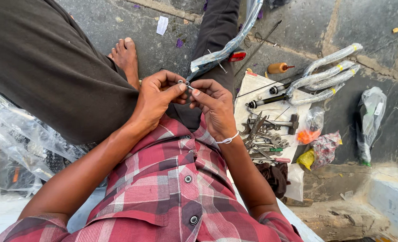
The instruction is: The person assembles a red bicycle reflector onto a plastic-wrapped metal bracket. They use a screwdriver to tighten a screw, pliers to cut a zip tie, and their hands to secure the reflector and fasten the bracket.
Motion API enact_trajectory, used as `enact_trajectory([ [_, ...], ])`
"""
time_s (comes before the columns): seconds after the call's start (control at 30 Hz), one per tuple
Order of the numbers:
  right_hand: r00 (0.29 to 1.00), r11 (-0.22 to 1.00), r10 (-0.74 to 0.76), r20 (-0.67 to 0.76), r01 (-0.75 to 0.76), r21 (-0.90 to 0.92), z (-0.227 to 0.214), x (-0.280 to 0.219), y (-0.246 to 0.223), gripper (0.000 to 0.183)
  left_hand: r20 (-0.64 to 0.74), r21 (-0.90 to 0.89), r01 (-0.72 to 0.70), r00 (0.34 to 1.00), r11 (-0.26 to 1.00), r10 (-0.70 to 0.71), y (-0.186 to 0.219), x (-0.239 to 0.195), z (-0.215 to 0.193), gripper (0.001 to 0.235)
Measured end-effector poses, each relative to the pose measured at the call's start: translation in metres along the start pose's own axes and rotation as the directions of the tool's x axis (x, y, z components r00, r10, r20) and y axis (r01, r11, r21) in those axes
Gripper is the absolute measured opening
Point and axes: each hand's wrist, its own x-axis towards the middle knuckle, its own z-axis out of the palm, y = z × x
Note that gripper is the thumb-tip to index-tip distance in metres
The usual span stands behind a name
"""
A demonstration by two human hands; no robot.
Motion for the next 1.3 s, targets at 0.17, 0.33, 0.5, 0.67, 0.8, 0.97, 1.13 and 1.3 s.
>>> enact_trajectory([
  [0.17, 0.999, 0.999, -0.03, -0.022, 0.029, -0.013, 0.001, 0.001, 0.005, 0.018, 0.035, 0.274, -0.185, 0.983, 0.944, 0.182, 0.006, -0.009, 0.008, 0.011],
  [0.33, 0.999, 0.998, 0.044, -0.001, -0.044, 0.041, -0.003, 0.001, 0.005, 0.022, 0.077, 0.375, -0.294, 0.955, 0.879, 0.286, 0.017, -0.016, 0.014, 0.011],
  [0.5, 0.991, 0.991, -0.107, -0.085, 0.114, 0.076, -0.05, -0.004, -0.011, 0.019, 0.138, 0.498, -0.354, 0.934, 0.791, 0.331, 0.034, -0.012, 0.039, 0.014],
  [0.67, 0.954, 0.96, -0.059, -0.294, 0.135, 0.245, -0.139, -0.007, -0.04, 0.018, 0.551, 0.59, -0.739, 0.663, 0.325, 0.506, 0.017, 0.009, 0.109, 0.02],
  [0.8, 0.951, 0.87, 0.163, -0.262, -0.013, 0.492, -0.173, 0.008, -0.005, 0.022, 0.779, 0.543, -0.835, 0.542, 0.095, 0.315, -0.021, 0.033, 0.161, 0.018],
  [0.97, 0.91, 0.876, 0.156, -0.385, 0.053, 0.48, -0.247, 0.013, 0.054, 0.026, 0.702, 0.612, -0.781, 0.608, 0.123, 0.37, -0.019, 0.051, 0.149, 0.02],
  [1.13, 0.644, 0.999, 0.009, -0.765, 0.032, 0.039, -0.322, 0.036, 0.145, 0.021, 0.457, 0.801, -0.586, 0.732, 0.124, 0.506, 0.028, 0.099, 0.098, 0.018],
  [1.3, 0.559, 0.54, -0.579, -0.593, -0.282, -0.793, -0.331, 0.045, 0.183, 0.013, 0.119, 0.99, -0.108, 0.985, 0.092, -0.125, 0.033, 0.126, 0.083, 0.062],
])
